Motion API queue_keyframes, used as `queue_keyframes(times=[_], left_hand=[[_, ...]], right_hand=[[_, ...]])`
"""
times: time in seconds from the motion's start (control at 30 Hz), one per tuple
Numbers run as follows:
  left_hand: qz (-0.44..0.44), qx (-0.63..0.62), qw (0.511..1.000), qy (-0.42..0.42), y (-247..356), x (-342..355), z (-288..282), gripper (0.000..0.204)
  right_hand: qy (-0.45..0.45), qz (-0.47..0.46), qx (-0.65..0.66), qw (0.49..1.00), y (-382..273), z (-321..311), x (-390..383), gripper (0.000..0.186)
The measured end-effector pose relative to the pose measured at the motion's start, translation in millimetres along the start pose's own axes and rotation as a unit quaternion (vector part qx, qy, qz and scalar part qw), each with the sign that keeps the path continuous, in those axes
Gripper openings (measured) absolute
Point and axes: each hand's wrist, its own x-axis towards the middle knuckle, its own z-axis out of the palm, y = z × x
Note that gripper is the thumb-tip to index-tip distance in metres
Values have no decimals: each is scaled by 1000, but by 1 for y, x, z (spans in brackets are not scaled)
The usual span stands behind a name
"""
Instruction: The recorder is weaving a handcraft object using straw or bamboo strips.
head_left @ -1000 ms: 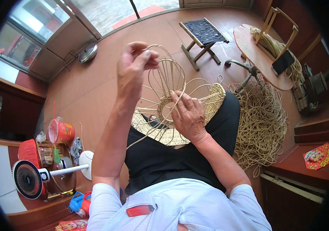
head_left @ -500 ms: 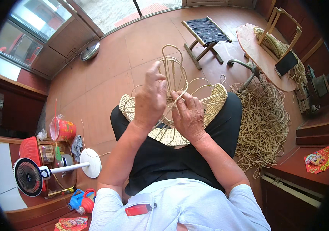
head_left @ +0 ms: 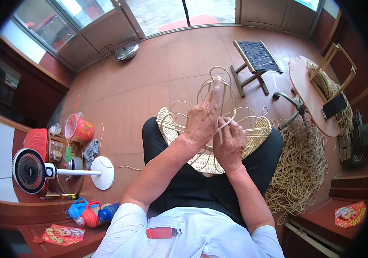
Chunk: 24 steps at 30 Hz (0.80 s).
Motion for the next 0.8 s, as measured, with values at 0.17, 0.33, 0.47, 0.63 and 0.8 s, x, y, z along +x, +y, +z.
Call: queue_keyframes(times=[0.17,0.33,0.47,0.63,0.8], left_hand=[[37,-55,993,94,-4,-16,6,77],[-73,-80,984,140,-18,-50,-3,57],[-167,-84,978,95,-28,-67,-25,52],[-124,-47,981,139,-52,-66,-44,20],[-105,-68,986,111,-58,-11,-61,9]], right_hand=[[-4,4,6,1000,1,-2,0,42],[7,16,12,1000,-1,1,5,43],[-11,-21,31,999,-3,-3,9,45],[-33,-55,11,998,-4,-1,10,48],[-65,-53,-24,996,-9,-6,10,53]])
